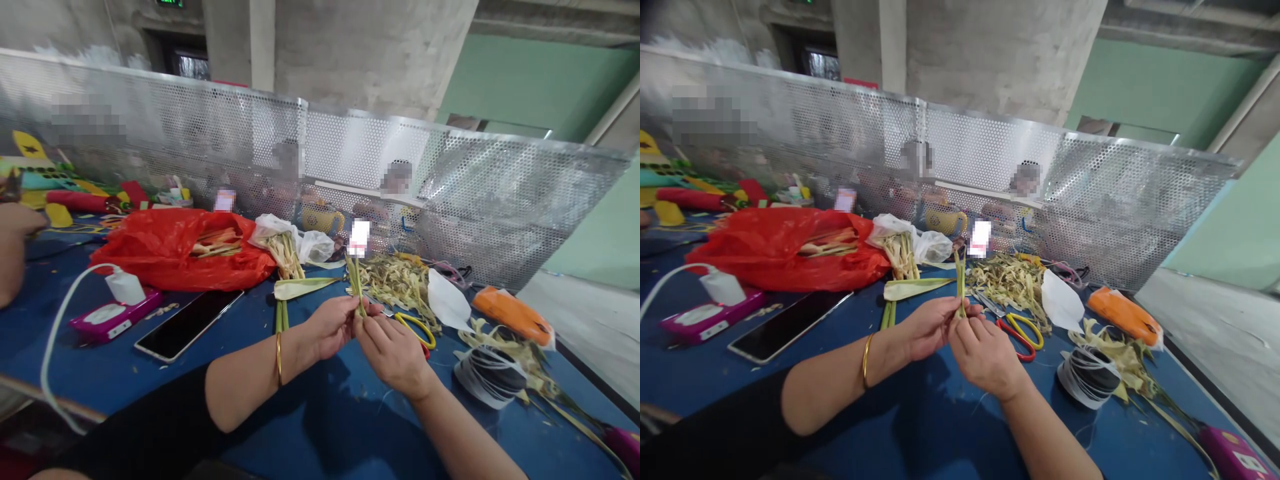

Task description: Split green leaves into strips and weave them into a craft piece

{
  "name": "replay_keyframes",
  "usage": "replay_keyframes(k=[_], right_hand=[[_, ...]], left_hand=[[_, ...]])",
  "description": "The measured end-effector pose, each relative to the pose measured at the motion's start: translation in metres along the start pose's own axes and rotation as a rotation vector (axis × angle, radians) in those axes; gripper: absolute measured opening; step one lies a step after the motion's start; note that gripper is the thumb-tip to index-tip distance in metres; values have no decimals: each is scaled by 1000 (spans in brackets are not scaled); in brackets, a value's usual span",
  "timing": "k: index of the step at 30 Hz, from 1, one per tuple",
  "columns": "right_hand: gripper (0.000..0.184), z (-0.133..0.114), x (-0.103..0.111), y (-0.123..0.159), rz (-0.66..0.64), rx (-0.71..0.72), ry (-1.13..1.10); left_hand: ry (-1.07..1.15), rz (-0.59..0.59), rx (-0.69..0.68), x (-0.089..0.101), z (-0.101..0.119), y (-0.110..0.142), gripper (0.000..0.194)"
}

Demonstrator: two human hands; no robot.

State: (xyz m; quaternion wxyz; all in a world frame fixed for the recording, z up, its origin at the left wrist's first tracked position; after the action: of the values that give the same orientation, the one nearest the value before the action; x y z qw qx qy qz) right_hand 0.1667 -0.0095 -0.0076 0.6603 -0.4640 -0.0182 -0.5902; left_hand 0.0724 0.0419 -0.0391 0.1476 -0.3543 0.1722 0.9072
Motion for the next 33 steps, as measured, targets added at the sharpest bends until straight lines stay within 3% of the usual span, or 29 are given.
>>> replay_keyframes(k=[7, 10, 13, 15, 18, 20, 22, 24, 26, 29, 33], right_hand=[[25, -22, -3, -3, -83, 121, -17], [27, -33, -6, -4, -107, 190, -51], [26, -32, -7, -4, -99, 130, -202], [22, -19, -6, -5, -51, -54, -414], [12, 16, -13, 3, 66, -640, -751], [18, 33, -26, 13, 84, -1046, -1001], [30, 36, -39, 19, 26, -1263, -1281], [34, 32, -47, 21, -12, -1343, -1507], [35, 28, -49, 22, 34, -1401, -1632], [30, 27, -48, 22, 144, -1439, -1755], [31, 30, -47, 21, 138, -1426, -1837]], left_hand=[[92, 145, 39, 6, 12, 0, 21], [67, 138, 126, 7, 13, 1, 25], [21, 123, 132, 7, 13, 2, 24], [-93, 119, 18, 7, 15, 2, 20], [-441, 130, -261, 5, 21, 3, 17], [-687, 142, -407, 4, 22, 4, 21], [-912, 116, -489, 2, 18, 5, 26], [-1065, 53, -511, 0, 13, 6, 25], [-1136, 1, -492, -2, 9, 7, 24], [-1154, -37, -438, -4, 7, 9, 28], [-1164, -133, -430, -9, 9, 13, 28]])
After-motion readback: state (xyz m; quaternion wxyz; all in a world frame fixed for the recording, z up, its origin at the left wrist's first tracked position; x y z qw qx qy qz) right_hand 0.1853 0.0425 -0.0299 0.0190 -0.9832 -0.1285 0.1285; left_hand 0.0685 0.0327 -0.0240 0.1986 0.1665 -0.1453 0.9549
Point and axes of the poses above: each hand's wrist, its own y-axis away from the middle knuckle, its own x-axis out of the back of the hand, z = x × y, the point moved 4 cm from there along -y, towards the middle knuckle, and after that the axes turned 2 degrees about -z, right-handed, at the moved point
